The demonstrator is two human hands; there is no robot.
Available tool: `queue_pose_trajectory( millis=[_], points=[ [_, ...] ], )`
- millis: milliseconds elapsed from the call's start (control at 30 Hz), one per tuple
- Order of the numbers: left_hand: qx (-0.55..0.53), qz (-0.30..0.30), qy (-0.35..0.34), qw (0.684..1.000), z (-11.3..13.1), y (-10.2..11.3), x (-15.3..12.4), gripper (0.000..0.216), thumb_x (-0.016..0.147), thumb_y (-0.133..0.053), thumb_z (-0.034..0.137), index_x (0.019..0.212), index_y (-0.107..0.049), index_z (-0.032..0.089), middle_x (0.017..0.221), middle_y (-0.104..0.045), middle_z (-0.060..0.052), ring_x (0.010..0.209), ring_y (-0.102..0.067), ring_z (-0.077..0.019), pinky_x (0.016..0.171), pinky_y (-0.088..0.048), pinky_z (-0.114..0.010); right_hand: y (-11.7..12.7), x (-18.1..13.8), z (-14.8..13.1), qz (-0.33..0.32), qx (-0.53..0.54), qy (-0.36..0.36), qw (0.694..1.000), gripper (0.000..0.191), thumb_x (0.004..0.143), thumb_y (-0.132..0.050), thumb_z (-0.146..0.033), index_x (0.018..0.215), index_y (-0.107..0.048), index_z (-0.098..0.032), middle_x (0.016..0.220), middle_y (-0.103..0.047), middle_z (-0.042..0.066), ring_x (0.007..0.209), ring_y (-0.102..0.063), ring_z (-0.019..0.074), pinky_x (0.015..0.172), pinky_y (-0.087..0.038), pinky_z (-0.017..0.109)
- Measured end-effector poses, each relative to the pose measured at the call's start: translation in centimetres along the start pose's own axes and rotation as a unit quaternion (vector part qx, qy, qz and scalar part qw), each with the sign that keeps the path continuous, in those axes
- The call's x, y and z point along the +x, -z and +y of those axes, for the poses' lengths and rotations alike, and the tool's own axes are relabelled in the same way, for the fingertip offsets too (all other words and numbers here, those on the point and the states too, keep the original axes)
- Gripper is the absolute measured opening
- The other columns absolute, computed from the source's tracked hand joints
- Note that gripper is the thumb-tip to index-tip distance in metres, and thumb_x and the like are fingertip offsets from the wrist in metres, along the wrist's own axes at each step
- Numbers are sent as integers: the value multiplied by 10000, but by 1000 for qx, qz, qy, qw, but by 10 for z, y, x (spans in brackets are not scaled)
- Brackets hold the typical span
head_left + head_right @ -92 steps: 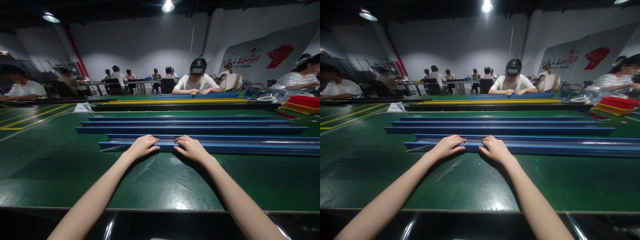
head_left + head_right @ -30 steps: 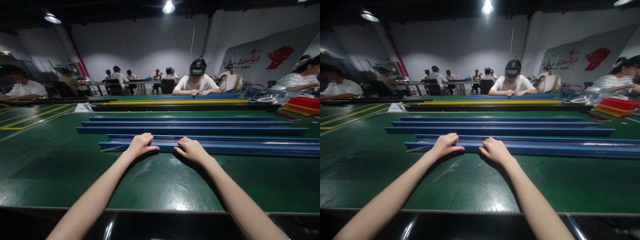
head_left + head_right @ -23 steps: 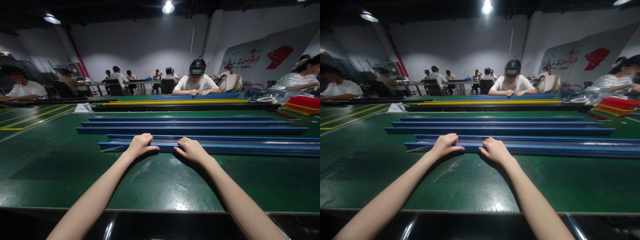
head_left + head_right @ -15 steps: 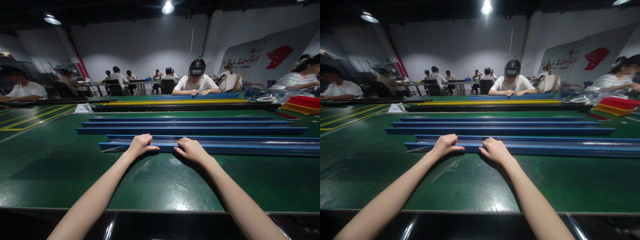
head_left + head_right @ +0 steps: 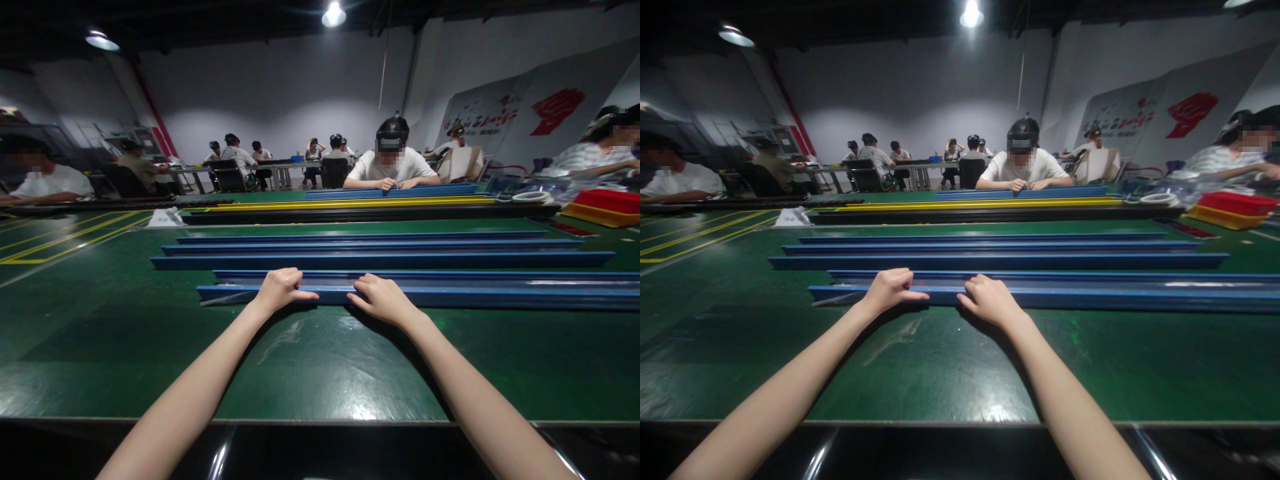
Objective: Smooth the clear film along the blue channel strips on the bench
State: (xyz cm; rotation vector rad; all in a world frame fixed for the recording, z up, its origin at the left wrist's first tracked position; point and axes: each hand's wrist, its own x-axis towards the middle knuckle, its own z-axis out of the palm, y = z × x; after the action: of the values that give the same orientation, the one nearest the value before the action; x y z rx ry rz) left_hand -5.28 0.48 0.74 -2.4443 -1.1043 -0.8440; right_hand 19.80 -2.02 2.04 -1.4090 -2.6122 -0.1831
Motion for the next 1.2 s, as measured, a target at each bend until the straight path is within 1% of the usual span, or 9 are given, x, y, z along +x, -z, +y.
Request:
queue_pose_trajectory(
  millis=[167,300,433,633,833,967,1200],
  points=[
    [19,-5,-6,1000,1,0,-1,512,725,-458,643,522,-418,175,513,-438,32,458,-377,-79,462,-250,-214,0,0,0,-8,1,-5,1000,323,880,-344,-393,856,-587,-182,909,-615,79,876,-547,165,669,-363,236],
    [39,-3,-19,999,1,-1,-2,497,746,-448,628,544,-432,174,532,-454,26,472,-390,-84,465,-241,-218,-2,4,-7,7,-4,3,1000,330,882,-339,-409,866,-582,-186,907,-618,74,879,-542,171,670,-361,243],
    [44,-2,-27,999,2,-1,-3,482,759,-447,613,555,-434,176,539,-447,24,488,-400,-92,477,-249,-223,-5,9,-14,20,-7,16,1000,307,890,-344,-383,865,-571,-178,893,-623,77,878,-537,172,656,-354,245],
    [59,-18,-38,997,4,1,-5,451,795,-435,572,578,-453,178,570,-463,12,522,-421,-102,497,-271,-231,-3,11,-12,21,-16,45,999,314,895,-345,-351,809,-581,-161,855,-634,88,835,-542,170,637,-333,246],
    [75,-24,-52,996,3,3,-5,436,816,-419,549,591,-458,177,585,-485,5,535,-430,-105,509,-289,-231,1,10,-10,22,-33,51,998,329,883,-355,-339,785,-608,-153,824,-647,92,800,-559,173,607,-315,256],
    [63,-33,-59,996,2,7,-3,418,814,-424,544,619,-467,177,626,-500,0,572,-441,-112,528,-309,-227,4,7,-5,12,-41,32,999,337,869,-363,-339,776,-627,-152,813,-657,92,796,-573,175,590,-309,255],
    [34,-46,-45,997,-1,8,-4,405,800,-440,548,640,-469,176,645,-494,5,572,-431,-110,523,-310,-221,11,-2,12,-18,-75,-21,997,352,848,-372,-351,726,-650,-173,798,-669,93,741,-603,186,556,-306,259]
  ],
)
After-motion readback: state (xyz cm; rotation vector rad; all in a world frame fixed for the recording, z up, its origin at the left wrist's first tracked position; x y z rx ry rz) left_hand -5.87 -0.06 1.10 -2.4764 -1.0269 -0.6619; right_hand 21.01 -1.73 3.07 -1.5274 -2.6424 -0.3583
